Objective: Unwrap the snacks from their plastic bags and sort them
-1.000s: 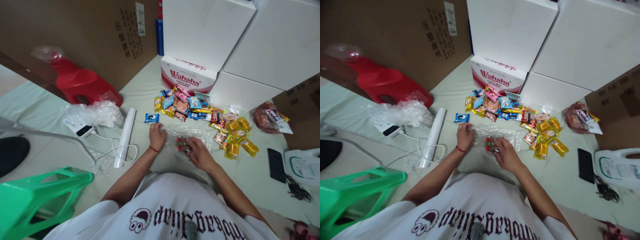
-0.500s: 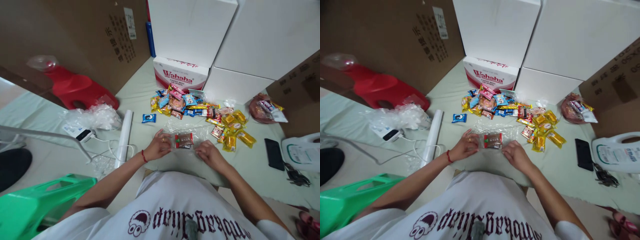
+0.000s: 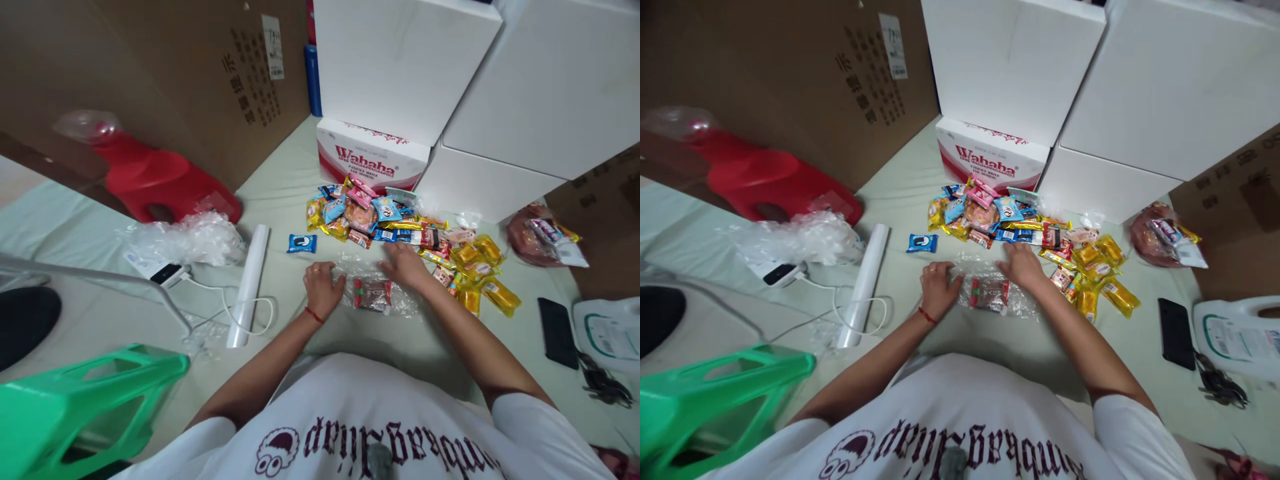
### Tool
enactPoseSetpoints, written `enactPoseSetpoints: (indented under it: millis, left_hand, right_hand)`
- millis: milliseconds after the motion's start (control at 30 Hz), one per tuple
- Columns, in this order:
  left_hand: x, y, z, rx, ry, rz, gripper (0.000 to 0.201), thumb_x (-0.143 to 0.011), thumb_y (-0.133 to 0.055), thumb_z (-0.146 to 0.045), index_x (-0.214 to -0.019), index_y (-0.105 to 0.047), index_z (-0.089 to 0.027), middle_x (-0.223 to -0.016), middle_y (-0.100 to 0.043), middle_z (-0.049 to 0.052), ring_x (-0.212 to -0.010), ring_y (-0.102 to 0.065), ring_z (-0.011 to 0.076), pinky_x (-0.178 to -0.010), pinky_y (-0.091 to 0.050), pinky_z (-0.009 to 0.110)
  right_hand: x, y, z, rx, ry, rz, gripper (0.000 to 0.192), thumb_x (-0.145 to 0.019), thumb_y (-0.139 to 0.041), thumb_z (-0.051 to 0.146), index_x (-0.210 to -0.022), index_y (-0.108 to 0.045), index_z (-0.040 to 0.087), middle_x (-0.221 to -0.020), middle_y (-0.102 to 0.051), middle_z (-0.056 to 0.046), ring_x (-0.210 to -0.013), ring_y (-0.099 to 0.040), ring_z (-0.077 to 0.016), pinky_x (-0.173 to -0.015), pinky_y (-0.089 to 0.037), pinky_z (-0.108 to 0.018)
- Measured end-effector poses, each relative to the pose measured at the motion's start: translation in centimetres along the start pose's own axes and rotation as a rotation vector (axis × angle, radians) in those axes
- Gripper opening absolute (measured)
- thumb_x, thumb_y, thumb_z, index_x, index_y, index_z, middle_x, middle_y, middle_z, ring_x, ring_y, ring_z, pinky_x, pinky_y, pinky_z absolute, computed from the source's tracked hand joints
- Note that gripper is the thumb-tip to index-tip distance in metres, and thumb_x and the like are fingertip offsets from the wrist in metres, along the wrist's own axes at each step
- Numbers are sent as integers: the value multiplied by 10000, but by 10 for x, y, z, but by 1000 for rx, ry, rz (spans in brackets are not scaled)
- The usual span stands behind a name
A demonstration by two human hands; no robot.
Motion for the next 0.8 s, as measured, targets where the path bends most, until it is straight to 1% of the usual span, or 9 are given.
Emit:
enactPoseSetpoints:
  millis: [67,133,200,267,367,467,533,700,800]
  left_hand:
    - [3,0,-1,3,0,-7,566,-853,-684,-404,-1355,-577,-166,-1303,-634,183,-1208,-522,380,-977,-414,504]
    - [4,-2,-2,2,-3,22,743,-829,-698,-396,-1489,-456,-155,-1293,-642,186,-1209,-526,388,-981,-407,514]
    - [3,-5,-1,9,5,54,821,-817,-695,-363,-1543,-381,-141,-1189,-683,166,-1155,-554,380,-957,-406,505]
    - [1,-7,0,18,14,75,829,-809,-691,-328,-1547,-369,-132,-1071,-710,137,-1096,-578,369,-934,-400,493]
    - [-4,-9,0,14,23,93,690,-793,-711,-309,-1436,-510,-155,-920,-718,109,-1055,-588,367,-911,-392,484]
    - [-7,-9,0,-12,8,139,271,-796,-716,-294,-1052,-698,-211,-871,-703,103,-1046,-579,354,-888,-391,471]
    - [-9,-8,1,-5,-3,170,64,-793,-706,-266,-829,-682,-220,-886,-692,94,-1040,-572,330,-882,-393,454]
    - [-13,5,12,264,9,186,70,-702,-694,-179,-738,-646,-214,-918,-659,69,-1035,-562,282,-900,-422,416]
    - [-14,16,23,436,6,244,72,-689,-643,-167,-721,-593,-209,-830,-635,33,-870,-586,209,-808,-462,339]
  right_hand:
    - [-17,-9,7,-13,5,80,385,-857,-773,343,-1176,-691,146,-1091,-703,-158,-1092,-570,-295,-911,-432,-354]
    - [-27,-14,10,-49,13,150,225,-828,-755,228,-1032,-720,141,-917,-723,-109,-963,-613,-249,-823,-434,-300]
    - [-30,-11,14,-101,58,185,107,-857,-666,155,-945,-727,151,-814,-719,-56,-805,-622,-184,-732,-419,-255]
    - [-22,-2,19,-153,124,194,145,-905,-589,151,-950,-727,162,-794,-716,-20,-716,-604,-146,-680,-401,-239]
    - [7,11,34,-197,234,172,207,-975,-512,187,-1009,-716,179,-884,-728,-27,-786,-618,-159,-723,-409,-250]
    - [47,5,53,-118,390,159,258,-1026,-470,216,-995,-726,208,-937,-720,-65,-876,-622,-199,-788,-430,-290]
    - [69,-8,61,0,455,103,285,-1046,-469,233,-980,-746,224,-979,-717,-98,-932,-614,-238,-834,-448,-345]
    - [96,-34,63,96,504,-127,289,-1025,-515,165,-1133,-758,281,-1450,-617,-67,-1321,-486,-320,-1143,-343,-560]
    - [96,-44,60,63,507,-104,331,-1049,-482,171,-1246,-725,279,-1485,-600,-53,-1245,-551,-282,-1112,-419,-525]
Point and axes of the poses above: each hand's wrist, its own x-axis away from the middle knuckle, its own y-axis out of the back of the hand, z = x × y, the point moved 4 cm from there along -x, towards the middle knuckle
